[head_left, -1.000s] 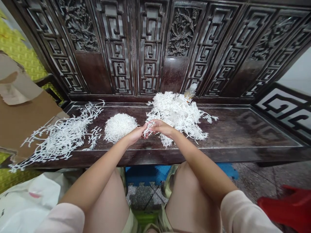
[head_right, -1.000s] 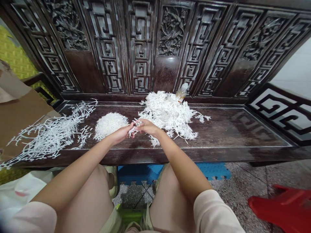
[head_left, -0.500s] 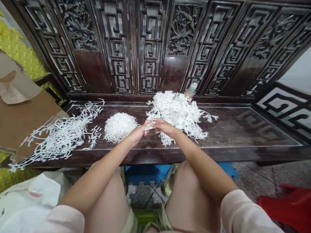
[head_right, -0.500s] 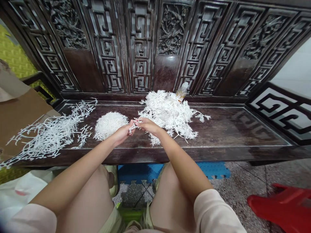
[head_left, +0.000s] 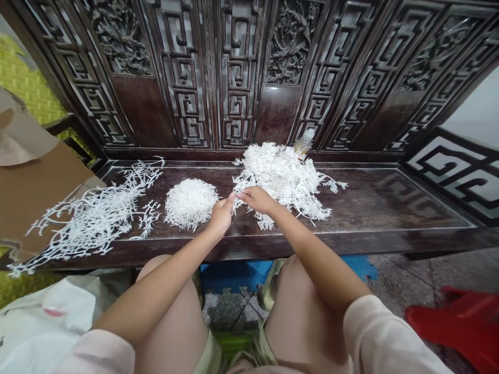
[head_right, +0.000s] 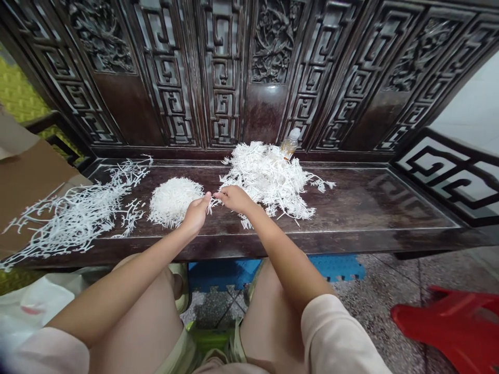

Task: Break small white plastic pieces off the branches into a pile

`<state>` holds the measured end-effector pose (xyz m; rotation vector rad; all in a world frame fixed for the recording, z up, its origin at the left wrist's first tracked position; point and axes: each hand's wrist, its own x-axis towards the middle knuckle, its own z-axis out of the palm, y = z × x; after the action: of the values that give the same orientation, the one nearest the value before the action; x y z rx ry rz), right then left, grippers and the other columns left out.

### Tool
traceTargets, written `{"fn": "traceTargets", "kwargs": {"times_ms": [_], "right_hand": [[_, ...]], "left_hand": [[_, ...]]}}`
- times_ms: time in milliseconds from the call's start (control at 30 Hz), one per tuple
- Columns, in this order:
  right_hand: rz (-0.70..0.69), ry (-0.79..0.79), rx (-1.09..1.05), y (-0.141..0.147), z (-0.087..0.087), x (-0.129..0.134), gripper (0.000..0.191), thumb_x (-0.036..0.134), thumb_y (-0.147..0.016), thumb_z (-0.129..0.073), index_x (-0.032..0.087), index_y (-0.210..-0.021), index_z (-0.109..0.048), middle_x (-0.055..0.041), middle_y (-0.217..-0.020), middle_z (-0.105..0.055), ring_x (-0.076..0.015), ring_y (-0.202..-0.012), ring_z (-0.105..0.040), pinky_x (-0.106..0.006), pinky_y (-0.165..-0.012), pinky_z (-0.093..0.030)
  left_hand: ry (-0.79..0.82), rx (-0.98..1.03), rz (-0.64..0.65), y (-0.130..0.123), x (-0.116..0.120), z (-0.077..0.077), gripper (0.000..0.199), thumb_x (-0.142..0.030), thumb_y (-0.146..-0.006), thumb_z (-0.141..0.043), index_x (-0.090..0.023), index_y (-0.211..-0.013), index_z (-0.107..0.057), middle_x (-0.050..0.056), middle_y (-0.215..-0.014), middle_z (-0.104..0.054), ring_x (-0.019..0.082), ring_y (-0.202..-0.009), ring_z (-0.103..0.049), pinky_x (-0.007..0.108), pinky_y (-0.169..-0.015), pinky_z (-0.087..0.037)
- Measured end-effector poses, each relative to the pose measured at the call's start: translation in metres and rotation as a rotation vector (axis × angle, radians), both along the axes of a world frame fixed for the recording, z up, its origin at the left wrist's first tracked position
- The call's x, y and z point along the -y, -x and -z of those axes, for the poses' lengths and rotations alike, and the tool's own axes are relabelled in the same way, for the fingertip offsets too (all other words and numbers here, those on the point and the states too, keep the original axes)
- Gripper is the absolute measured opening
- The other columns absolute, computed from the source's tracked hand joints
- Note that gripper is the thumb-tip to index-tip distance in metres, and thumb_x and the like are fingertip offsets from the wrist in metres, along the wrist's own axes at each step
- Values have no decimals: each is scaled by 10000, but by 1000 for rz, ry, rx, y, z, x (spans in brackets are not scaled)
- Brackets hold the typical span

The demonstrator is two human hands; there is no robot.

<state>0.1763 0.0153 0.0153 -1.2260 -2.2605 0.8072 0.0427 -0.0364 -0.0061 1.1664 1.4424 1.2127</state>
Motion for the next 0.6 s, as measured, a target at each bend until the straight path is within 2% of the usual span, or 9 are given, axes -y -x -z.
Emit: {"fn": "traceTargets", "kwargs": {"times_ms": [167,233,300,400,433,500,600], "right_hand": [[3,89,-137,6,3,-6,476,548,-710,-445,178,-455,-288,42,-464,-232,-70,-472,-239,-238,-494,-195],[32,144,-199,-1,6,-12,463,544,-707,-454,181,-461,-305,41,-464,-242,-72,-470,-245,-240,-496,-211],[157,169,-217,-22,11,-20,432,527,-705,-472,181,-471,-360,29,-466,-311,-83,-480,-290,-253,-517,-245],[520,161,-162,-69,19,-30,400,495,-688,-515,167,-476,-426,-24,-513,-436,-116,-545,-395,-293,-582,-287],[557,167,-159,-82,22,-32,392,483,-704,-499,157,-492,-447,-47,-546,-466,-128,-577,-422,-306,-604,-290],[545,203,-166,-95,27,-33,365,473,-691,-519,138,-548,-495,-73,-620,-521,-143,-618,-456,-314,-629,-306],[379,338,-234,-76,25,-27,355,492,-658,-545,143,-595,-524,-51,-660,-537,-139,-633,-462,-299,-643,-331]], "left_hand": [[-54,16,-39,-9,4,-3,482,-594,-704,-404,-188,-491,-254,-33,-475,-252,92,-488,-262,240,-504,-243],[-65,28,-50,-7,7,-9,477,-597,-712,-388,-190,-502,-254,-29,-483,-257,93,-490,-263,240,-501,-244],[-87,24,-109,4,9,-16,476,-606,-726,-348,-192,-511,-250,-24,-486,-265,97,-489,-266,242,-499,-246],[-196,-11,-268,39,3,-23,474,-605,-758,-255,-195,-524,-215,-20,-488,-243,102,-486,-256,242,-496,-241],[-228,-38,-290,53,-2,-23,470,-598,-764,-241,-195,-525,-208,-21,-489,-234,103,-485,-251,243,-496,-236],[-186,-163,-216,77,-17,-16,471,-591,-755,-271,-194,-506,-234,-20,-478,-248,105,-479,-256,248,-494,-224],[-69,-465,-105,102,-39,3,450,-545,-746,-334,-187,-475,-314,-2,-476,-344,121,-498,-334,255,-517,-232]]}}
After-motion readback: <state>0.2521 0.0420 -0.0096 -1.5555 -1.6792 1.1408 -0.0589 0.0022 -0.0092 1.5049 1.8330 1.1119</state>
